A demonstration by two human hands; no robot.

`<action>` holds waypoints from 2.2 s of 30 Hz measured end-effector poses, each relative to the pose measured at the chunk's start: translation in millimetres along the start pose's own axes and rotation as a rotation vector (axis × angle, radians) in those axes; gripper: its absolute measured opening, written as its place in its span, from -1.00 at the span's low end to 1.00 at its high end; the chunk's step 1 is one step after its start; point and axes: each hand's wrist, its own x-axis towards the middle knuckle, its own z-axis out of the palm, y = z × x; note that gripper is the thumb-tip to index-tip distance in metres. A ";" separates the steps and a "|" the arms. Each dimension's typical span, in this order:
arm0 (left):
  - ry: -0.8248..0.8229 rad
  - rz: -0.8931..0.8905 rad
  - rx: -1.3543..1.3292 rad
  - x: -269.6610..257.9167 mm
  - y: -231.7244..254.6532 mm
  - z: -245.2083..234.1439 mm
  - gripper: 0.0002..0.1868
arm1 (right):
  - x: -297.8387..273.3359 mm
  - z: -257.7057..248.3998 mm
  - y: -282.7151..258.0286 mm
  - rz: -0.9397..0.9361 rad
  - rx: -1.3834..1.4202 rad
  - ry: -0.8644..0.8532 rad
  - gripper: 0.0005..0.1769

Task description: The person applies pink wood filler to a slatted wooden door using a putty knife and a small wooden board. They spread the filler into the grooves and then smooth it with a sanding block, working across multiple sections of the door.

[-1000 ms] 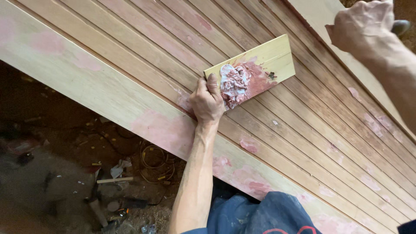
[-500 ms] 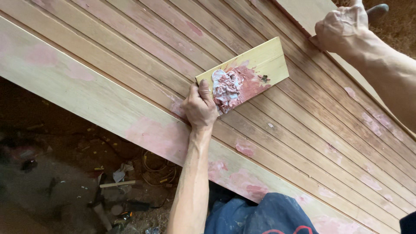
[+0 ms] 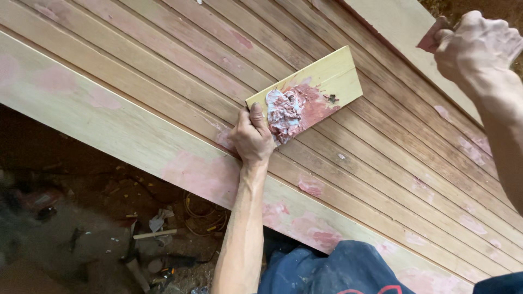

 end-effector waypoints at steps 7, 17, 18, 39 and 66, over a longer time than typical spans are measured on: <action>0.008 -0.017 0.024 0.6 2.8 -1.6 -0.50 | 0.3 13.4 -51.5 0.029 0.813 -0.055 -0.70; -0.002 -0.014 -0.011 1.7 1.3 -0.8 -0.50 | 72.4 52.9 -126.7 -0.364 0.669 0.314 -0.75; -0.016 -0.025 -0.024 2.1 1.2 -0.8 -0.50 | 76.3 58.4 -127.4 -0.362 0.646 0.330 -0.73; -0.003 -0.022 0.056 -0.1 -3.0 1.7 -0.48 | -1.3 90.7 -57.9 -0.082 0.753 0.228 -0.77; 0.013 0.010 0.192 -3.1 -6.3 3.8 -0.43 | -2.9 41.4 61.0 -0.275 -0.079 -0.293 -0.76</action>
